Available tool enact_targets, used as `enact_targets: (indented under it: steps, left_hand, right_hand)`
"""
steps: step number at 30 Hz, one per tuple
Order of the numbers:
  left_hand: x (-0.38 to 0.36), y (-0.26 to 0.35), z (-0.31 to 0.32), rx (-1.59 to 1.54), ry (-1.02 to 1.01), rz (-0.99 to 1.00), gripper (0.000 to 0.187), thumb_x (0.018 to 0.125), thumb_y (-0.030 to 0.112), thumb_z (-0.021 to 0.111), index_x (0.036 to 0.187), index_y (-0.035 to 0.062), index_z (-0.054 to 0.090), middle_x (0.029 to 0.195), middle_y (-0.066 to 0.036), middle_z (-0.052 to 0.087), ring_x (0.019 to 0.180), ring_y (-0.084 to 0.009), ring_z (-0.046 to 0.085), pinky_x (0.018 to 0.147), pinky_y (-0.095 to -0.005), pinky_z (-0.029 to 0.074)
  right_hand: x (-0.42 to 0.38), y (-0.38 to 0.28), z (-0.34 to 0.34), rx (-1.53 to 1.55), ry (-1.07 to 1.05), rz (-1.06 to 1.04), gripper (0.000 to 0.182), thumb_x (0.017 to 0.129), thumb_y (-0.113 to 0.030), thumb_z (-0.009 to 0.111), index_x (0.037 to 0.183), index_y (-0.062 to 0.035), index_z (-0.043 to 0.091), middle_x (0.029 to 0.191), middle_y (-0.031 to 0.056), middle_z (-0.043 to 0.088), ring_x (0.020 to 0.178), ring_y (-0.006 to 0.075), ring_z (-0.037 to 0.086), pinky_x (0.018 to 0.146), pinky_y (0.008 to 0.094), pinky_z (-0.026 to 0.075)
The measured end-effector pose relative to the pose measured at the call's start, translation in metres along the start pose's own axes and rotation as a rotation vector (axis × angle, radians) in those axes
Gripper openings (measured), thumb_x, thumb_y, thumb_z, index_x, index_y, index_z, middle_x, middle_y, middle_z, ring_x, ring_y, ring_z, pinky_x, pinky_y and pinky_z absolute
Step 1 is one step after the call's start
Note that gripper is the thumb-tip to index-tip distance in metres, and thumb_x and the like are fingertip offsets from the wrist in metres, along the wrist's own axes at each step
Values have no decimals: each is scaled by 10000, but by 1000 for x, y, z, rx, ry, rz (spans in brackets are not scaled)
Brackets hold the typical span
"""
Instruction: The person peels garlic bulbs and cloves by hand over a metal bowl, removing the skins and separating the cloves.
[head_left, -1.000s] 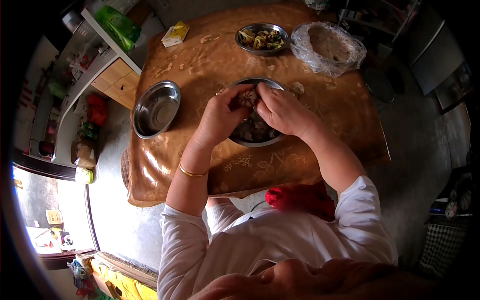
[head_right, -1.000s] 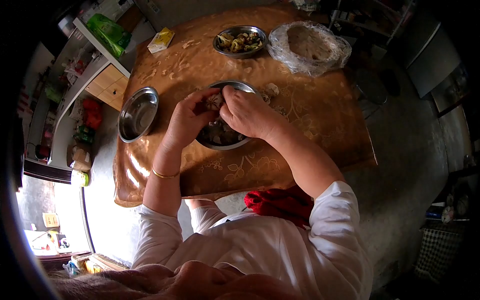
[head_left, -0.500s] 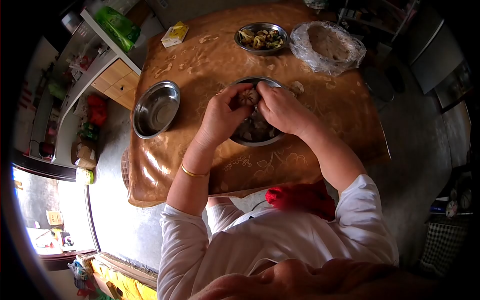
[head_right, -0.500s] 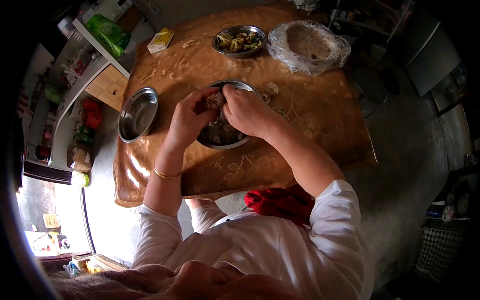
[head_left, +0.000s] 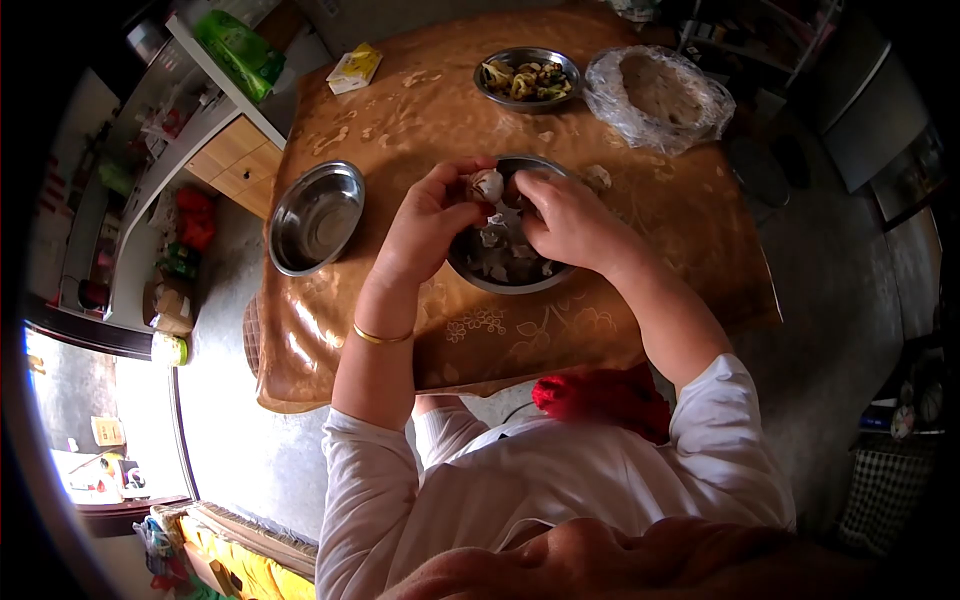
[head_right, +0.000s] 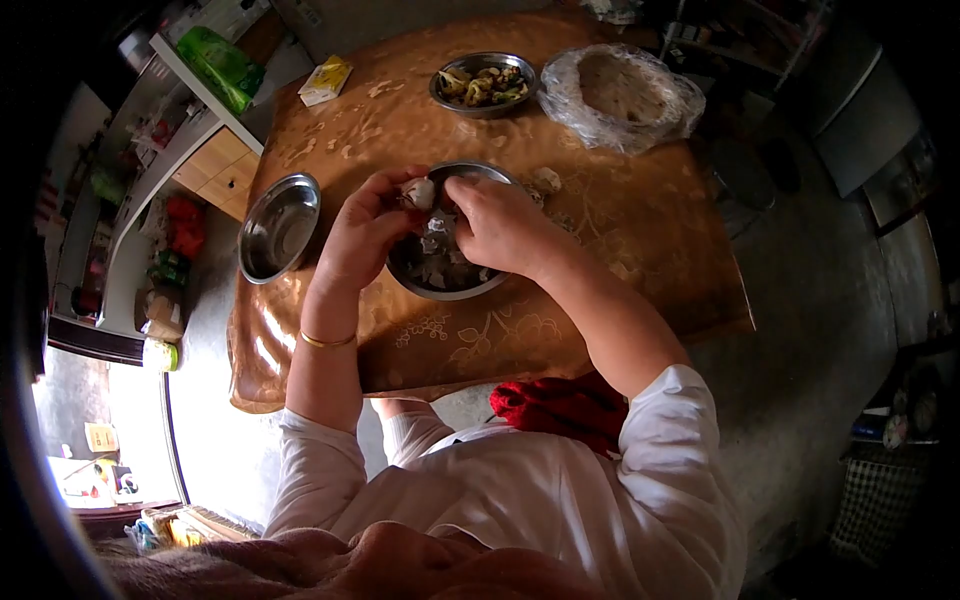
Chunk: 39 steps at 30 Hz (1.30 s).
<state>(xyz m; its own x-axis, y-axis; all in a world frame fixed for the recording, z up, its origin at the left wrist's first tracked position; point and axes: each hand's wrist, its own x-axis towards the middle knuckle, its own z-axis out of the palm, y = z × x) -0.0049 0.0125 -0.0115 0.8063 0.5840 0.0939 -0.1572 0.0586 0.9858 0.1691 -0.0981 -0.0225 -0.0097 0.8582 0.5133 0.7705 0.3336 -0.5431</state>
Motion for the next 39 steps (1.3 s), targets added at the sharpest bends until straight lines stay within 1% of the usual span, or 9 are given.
enact_targets:
  steps: [2,5,8,17,23,26,32,38,39]
  left_hand:
    - [0,2,5,112,13,20,456,826,-113,574,1267,4,559,1145,-86,626,1002,-157,620,880,-273,520]
    - [1,-1,9,235,-10,25,481,806,-140,587,1263,10,567,1161,-81,626,1052,-147,607,914,-277,507]
    - [0,-2,11,307,-14,23,480,801,-147,599,1254,10,575,1175,-74,629,1081,-148,602,939,-280,497]
    - [-3,-2,19,691,7,303,435,785,-110,675,1199,13,620,1115,-83,597,1074,-179,598,926,-291,495]
    - [-3,-2,21,667,20,323,438,775,-92,700,1192,18,627,1089,-81,600,1051,-178,600,910,-290,492]
    - [-1,-8,18,603,21,300,437,779,-93,698,1195,22,629,1084,-74,602,1038,-170,601,903,-283,492]
    - [-4,-7,20,581,29,291,441,787,-100,690,1208,10,615,1095,-63,619,1007,-139,610,881,-265,503]
    - [-9,8,22,411,-6,82,464,783,-125,652,1226,0,599,1067,-54,661,951,-123,621,861,-261,513]
    - [-9,8,20,385,-18,56,461,782,-123,646,1225,-4,597,1061,-53,660,947,-120,621,854,-261,516]
  right_hand:
    - [3,3,4,-28,127,-102,140,846,-96,553,923,17,523,837,227,628,795,422,619,717,494,498]
    - [3,0,0,94,45,52,131,868,-106,539,914,15,515,823,229,615,779,432,603,695,506,481]
    - [2,-2,-3,109,3,104,138,890,-122,521,908,15,504,839,237,616,789,438,602,677,515,467]
    - [-2,7,4,12,-17,64,189,908,-158,520,946,25,487,868,248,617,821,426,623,730,490,508]
    - [-2,-3,-3,-174,10,-107,157,906,-126,516,959,21,504,852,237,621,818,388,641,718,452,527]
    - [-2,1,0,-56,-27,57,158,898,-112,523,964,31,508,864,236,627,834,396,636,729,465,521]
    - [-1,0,0,14,8,71,143,888,-95,517,949,34,516,883,252,636,855,420,629,748,497,503]
    - [1,-2,-1,38,11,48,182,862,-99,535,969,47,555,855,253,645,826,427,632,731,498,503]
    - [1,-4,-3,45,-37,94,182,854,-83,537,984,41,565,904,256,638,866,434,620,746,489,498]
